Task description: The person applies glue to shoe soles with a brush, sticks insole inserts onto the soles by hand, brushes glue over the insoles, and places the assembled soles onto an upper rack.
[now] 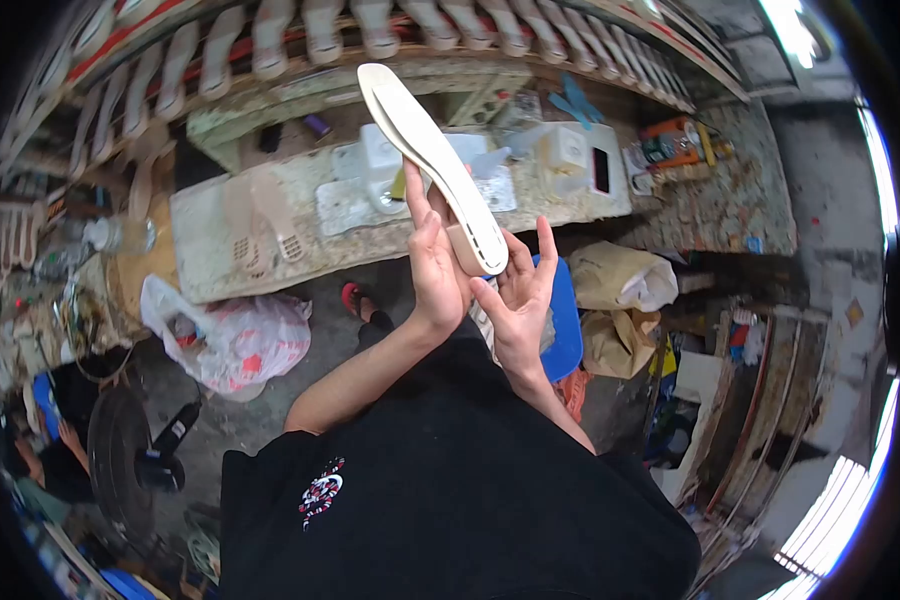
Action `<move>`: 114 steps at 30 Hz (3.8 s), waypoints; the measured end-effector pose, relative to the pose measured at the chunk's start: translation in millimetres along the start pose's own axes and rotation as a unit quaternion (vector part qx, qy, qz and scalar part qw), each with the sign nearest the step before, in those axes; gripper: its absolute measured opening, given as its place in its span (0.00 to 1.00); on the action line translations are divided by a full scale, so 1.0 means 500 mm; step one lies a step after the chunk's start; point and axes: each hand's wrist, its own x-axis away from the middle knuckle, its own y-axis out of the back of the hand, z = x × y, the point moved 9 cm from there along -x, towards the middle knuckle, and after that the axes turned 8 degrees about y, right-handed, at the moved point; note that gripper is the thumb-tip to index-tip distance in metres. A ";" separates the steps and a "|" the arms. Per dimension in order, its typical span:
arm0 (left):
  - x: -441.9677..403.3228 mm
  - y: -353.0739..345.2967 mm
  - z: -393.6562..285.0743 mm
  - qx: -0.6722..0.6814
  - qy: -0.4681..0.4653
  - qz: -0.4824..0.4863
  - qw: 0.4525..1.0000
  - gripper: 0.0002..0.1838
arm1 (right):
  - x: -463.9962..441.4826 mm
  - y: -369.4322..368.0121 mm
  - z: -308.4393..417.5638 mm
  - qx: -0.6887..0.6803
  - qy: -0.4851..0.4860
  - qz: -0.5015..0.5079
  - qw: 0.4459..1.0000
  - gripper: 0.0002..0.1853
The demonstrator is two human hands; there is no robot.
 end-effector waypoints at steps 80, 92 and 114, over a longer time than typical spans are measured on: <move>0.122 0.560 -0.089 0.101 0.182 -0.120 0.971 0.30 | -0.268 0.019 -0.672 0.356 0.008 0.230 0.906 0.08; 0.130 0.537 -0.074 0.048 0.184 -0.129 0.973 0.31 | -0.233 0.048 -0.711 0.370 0.039 0.171 0.912 0.06; 0.146 0.516 -0.050 0.008 0.202 -0.116 0.972 0.34 | -0.203 0.040 -0.728 0.331 0.027 0.166 0.929 0.09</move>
